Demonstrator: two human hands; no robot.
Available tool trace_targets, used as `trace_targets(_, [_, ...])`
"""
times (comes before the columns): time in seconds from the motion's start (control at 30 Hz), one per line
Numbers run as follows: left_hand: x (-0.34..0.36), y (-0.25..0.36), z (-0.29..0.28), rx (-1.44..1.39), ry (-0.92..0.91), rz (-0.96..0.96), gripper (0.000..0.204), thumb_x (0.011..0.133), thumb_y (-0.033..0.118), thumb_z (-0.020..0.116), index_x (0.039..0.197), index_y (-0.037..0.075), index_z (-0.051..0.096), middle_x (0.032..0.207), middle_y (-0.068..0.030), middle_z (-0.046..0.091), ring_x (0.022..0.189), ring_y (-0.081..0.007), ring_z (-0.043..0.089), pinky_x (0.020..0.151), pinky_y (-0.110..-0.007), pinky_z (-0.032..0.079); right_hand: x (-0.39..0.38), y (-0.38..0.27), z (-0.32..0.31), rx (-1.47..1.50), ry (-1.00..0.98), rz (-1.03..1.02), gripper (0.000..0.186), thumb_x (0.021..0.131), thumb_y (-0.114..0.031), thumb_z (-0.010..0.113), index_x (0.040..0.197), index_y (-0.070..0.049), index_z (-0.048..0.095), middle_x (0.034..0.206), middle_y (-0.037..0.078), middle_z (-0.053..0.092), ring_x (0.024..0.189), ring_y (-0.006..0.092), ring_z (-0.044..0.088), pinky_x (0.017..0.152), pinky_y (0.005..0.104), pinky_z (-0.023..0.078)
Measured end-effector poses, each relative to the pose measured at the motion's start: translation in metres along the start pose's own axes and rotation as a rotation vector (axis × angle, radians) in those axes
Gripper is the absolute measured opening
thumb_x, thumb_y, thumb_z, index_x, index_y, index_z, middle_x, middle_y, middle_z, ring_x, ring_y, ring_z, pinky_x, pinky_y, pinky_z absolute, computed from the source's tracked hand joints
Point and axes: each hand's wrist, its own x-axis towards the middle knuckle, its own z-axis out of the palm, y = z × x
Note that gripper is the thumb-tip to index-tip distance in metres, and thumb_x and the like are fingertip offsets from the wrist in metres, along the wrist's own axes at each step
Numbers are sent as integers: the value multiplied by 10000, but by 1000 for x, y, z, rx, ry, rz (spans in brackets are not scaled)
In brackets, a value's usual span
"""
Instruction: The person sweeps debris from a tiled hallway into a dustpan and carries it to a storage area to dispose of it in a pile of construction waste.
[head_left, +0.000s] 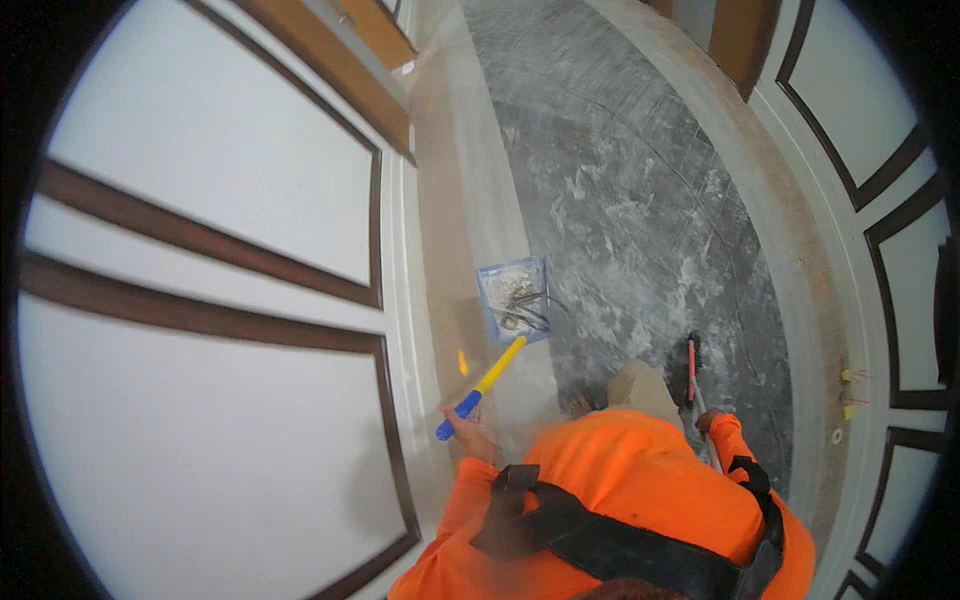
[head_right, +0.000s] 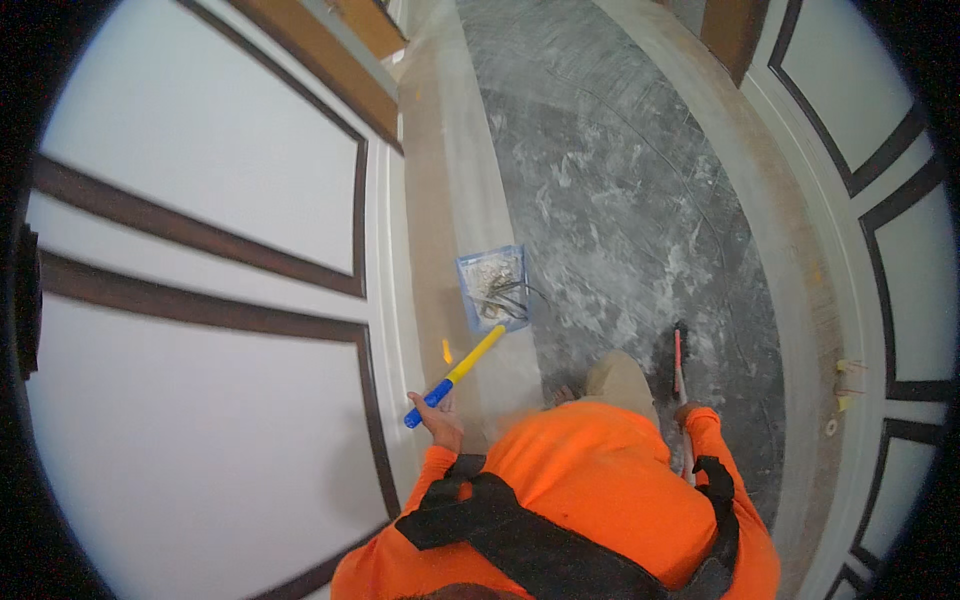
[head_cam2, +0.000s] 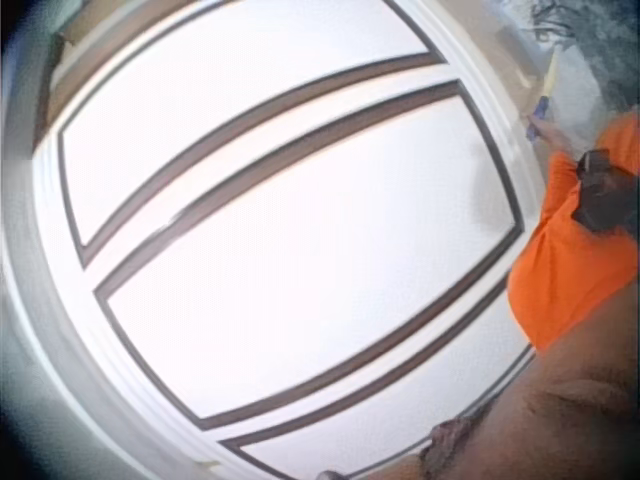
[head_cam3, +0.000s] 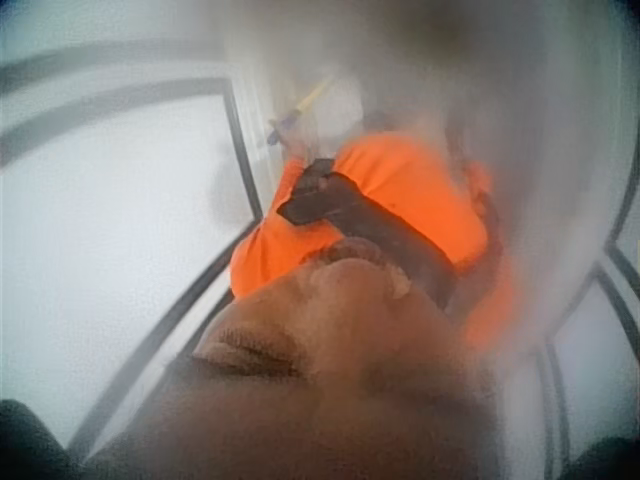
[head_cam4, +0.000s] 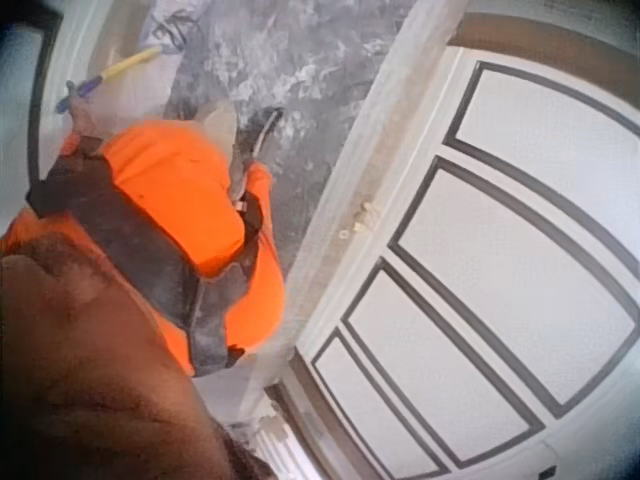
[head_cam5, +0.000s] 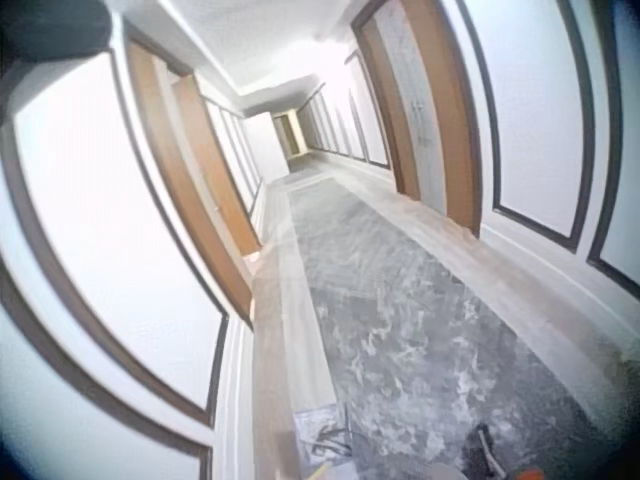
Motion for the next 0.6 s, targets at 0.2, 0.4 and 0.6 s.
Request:
trace_targets(0.2, [115, -7, 175, 14, -83, -4, 675, 831, 626, 510, 1088, 9, 416, 1075, -141, 480, 1077, -273, 495, 1026, -434, 349, 36, -44, -146, 404, 46, 193, 309, 777, -293, 592, 949, -47, 661, 826, 97, 662, 748, 272, 627, 663, 421, 486])
trace_targets(0.4, [190, 1, 333, -67, -4, -62, 633, 819, 637, 523, 1003, 34, 459, 945, -97, 522, 929, -234, 549, 903, -364, 440, 78, -52, -340, 372, 41, 67, 284, 777, -292, 587, 901, -46, 656, 762, 100, 640, 669, 247, 597, 627, 406, 474])
trace_targets(0.6, [248, 15, 454, -55, -36, 2, 559, 824, 634, 519, 896, 80, 489, 702, -5, 520, 604, -146, 523, 636, -274, 452, 116, 7, -536, 188, -77, -383, 265, 777, -290, 581, 853, -45, 650, 697, 102, 617, 590, 221, 567, 590, 390, 461])
